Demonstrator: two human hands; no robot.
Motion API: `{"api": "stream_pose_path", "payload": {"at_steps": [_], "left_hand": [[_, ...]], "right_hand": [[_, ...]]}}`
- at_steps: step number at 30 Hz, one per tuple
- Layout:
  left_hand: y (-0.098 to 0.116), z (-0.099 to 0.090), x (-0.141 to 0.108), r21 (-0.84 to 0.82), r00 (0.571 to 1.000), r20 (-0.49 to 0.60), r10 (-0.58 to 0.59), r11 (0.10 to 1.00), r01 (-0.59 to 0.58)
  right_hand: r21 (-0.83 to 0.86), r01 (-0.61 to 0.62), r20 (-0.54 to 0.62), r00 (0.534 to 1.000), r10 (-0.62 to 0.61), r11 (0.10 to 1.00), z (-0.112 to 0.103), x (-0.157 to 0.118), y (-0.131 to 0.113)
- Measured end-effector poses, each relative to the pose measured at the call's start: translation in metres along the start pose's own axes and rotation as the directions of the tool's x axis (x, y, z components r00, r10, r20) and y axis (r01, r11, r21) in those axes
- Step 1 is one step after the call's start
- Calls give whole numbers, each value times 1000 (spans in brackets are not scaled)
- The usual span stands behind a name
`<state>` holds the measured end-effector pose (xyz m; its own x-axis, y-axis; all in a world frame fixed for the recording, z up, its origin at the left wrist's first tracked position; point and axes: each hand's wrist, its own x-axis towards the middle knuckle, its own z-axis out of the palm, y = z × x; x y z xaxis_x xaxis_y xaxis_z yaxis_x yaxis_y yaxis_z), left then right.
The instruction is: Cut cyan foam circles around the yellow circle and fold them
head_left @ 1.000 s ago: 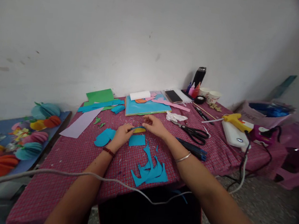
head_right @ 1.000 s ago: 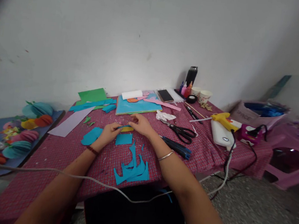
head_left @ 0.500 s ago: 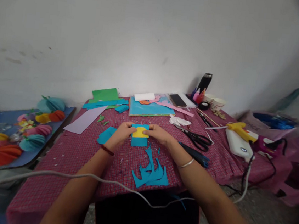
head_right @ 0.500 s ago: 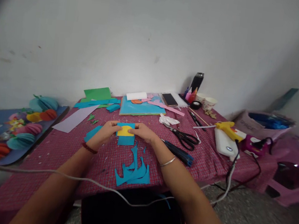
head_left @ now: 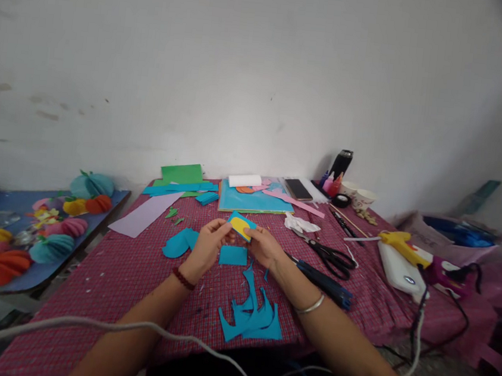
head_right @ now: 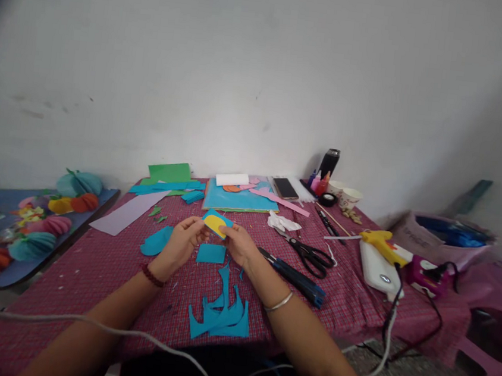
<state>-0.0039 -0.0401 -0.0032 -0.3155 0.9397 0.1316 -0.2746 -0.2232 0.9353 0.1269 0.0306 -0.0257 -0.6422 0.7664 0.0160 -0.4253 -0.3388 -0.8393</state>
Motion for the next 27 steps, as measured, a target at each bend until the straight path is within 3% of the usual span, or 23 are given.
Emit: {"api": "stream_pose_path", "payload": {"at_steps": [4,8,13,19,27], "left_hand": [[-7,7,-7,203,996,-57,68,978,-55],[-8,8,-10,221,995,-86,49,975,-29],[-7,8,-11,231,994,-90,56,972,-34],[-10,7,-8,154,994,-107,23,988,-6],[-8,2,-4,-55,970,-144,-195,980,189]], "right_hand": [[-94,96,-56,993,-102,991,5,-2,4],[-217,183,-100,973,-208,959,6,-3,5],[-276,214,-128,958,-257,937,8,-4,5],[-307,211,-134,956,-261,928,10,-5,7],[-223,139,-44,987,-153,965,11,-6,9]]}}
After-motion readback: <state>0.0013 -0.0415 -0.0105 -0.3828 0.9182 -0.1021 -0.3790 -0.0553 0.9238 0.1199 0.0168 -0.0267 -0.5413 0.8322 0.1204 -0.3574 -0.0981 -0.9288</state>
